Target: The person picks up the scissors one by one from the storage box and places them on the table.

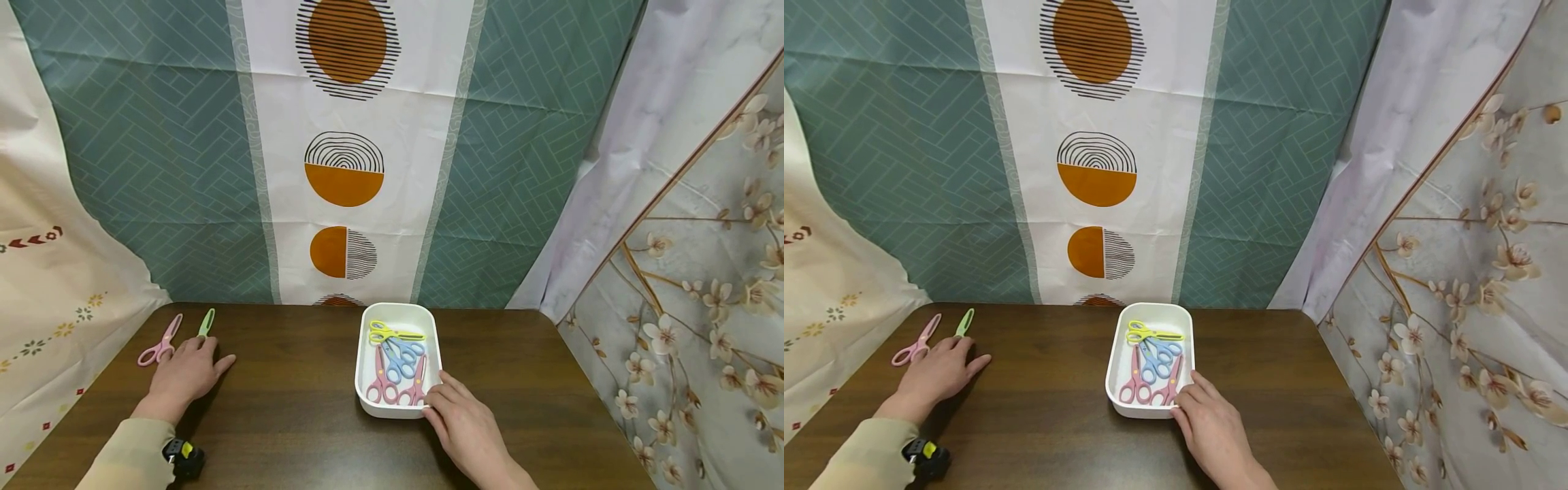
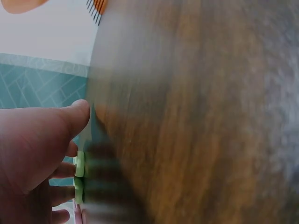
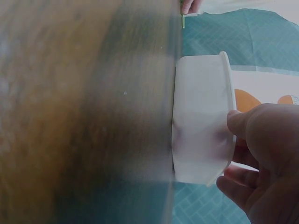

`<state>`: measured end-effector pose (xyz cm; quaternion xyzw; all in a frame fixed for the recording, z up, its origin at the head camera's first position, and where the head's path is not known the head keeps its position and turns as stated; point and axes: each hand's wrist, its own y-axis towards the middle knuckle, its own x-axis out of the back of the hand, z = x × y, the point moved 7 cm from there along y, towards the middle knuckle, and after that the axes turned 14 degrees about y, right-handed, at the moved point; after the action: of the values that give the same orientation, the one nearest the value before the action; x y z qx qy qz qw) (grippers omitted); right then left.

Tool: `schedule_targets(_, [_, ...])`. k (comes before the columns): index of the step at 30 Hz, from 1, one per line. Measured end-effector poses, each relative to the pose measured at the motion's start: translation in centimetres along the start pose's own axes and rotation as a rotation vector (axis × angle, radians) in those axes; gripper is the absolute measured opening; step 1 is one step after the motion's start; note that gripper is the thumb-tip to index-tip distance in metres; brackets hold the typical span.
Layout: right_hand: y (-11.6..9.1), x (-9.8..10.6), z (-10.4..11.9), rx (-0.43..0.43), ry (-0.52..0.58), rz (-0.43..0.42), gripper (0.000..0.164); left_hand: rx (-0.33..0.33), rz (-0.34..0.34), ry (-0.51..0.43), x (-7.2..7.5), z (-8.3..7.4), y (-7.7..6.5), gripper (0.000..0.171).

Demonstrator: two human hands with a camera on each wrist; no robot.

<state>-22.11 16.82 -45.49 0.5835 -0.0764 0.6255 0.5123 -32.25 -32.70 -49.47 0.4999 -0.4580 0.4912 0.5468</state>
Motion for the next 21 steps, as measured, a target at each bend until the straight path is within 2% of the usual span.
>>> schedule_targets(21, [0.0, -0.19, -0.23, -0.017, 0.007, 0.024, 0.008, -0.009, 0.005, 0.005, -0.04, 0.73, -0.1, 0.07])
